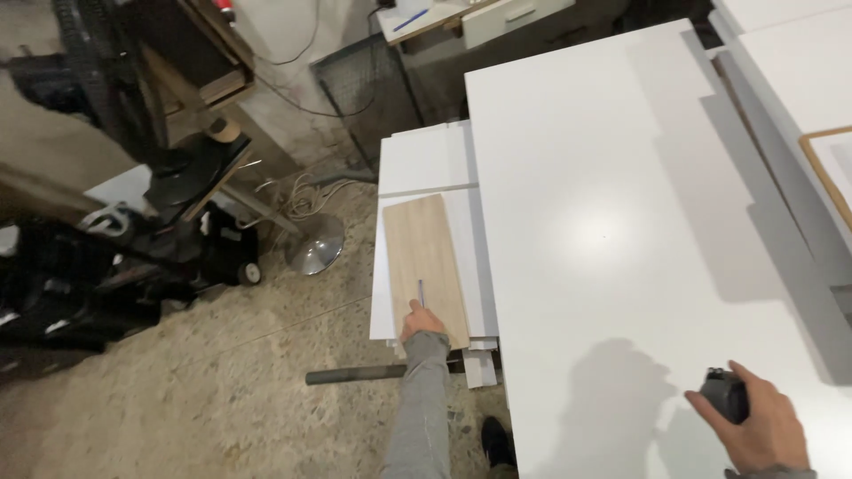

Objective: Measuring wooden panels with a tape measure, applying tape, and marking them with a pen.

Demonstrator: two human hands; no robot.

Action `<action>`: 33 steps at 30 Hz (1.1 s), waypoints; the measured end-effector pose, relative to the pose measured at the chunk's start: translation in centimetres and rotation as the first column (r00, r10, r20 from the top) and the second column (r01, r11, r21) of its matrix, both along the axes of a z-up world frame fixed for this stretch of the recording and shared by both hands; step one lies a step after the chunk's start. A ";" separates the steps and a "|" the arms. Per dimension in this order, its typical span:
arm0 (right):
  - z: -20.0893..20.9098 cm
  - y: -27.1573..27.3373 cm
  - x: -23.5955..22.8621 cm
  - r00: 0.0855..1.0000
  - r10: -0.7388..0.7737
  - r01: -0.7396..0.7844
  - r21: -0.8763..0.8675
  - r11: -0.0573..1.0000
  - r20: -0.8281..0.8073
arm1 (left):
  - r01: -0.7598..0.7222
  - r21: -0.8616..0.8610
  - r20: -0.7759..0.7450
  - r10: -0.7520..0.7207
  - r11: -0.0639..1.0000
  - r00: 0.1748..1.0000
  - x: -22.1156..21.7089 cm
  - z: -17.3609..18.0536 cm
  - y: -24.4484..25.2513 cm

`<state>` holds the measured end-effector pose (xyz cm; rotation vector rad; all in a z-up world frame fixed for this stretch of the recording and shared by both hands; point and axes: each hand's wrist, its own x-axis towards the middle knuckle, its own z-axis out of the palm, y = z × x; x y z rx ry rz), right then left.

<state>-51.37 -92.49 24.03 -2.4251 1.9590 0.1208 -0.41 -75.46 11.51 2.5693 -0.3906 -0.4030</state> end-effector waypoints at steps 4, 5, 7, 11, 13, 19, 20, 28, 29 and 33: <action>6.1 6.9 5.6 0.930 0.017 -0.039 0.052 0.998 0.367 | 0.125 0.110 0.082 -0.135 0.986 0.987 0.8 -0.8 1.3; 8.1 8.2 7.1 0.860 0.033 -0.064 0.043 0.997 0.510 | 0.168 0.137 0.095 -0.182 0.976 0.979 0.7 -0.2 0.9; 10.2 9.9 8.4 0.838 0.040 -0.056 0.012 0.998 0.544 | 0.234 0.144 0.116 -0.251 0.962 0.961 0.0 -0.2 1.0; 12.9 11.5 10.3 0.705 0.180 -0.165 -0.088 0.982 0.687 | 0.297 -0.308 -0.046 -0.326 0.904 0.944 -5.9 7.9 1.6; 12.9 11.9 10.3 0.665 0.199 -0.224 -0.062 0.973 0.720 | 0.409 -0.505 -0.102 -0.523 0.760 0.846 -13.2 15.3 1.6; 12.3 12.4 10.1 0.626 0.139 -0.428 0.189 0.884 0.767 | 0.512 -0.759 -0.104 -0.851 0.403 0.515 -22.0 25.1 4.3; 12.4 12.4 9.8 0.650 0.098 -0.447 0.276 0.851 0.753 | 0.526 -0.760 -0.074 -0.855 0.382 0.514 -22.4 23.9 4.5; -7.9 -3.3 -10.8 0.841 -0.214 -0.134 0.574 0.808 0.496 | -0.045 -0.887 -0.407 -0.732 0.460 0.546 -13.7 30.2 1.4; -15.0 -0.9 -19.7 0.817 -0.243 -0.140 0.588 0.797 0.523 | -0.202 -0.863 -0.451 -0.528 0.462 0.720 -10.8 32.5 0.3; -16.3 0.1 -18.6 0.718 -0.337 -0.196 0.641 0.742 0.609 | -0.264 -0.945 -0.324 -0.452 0.191 0.831 -1.8 24.2 -8.8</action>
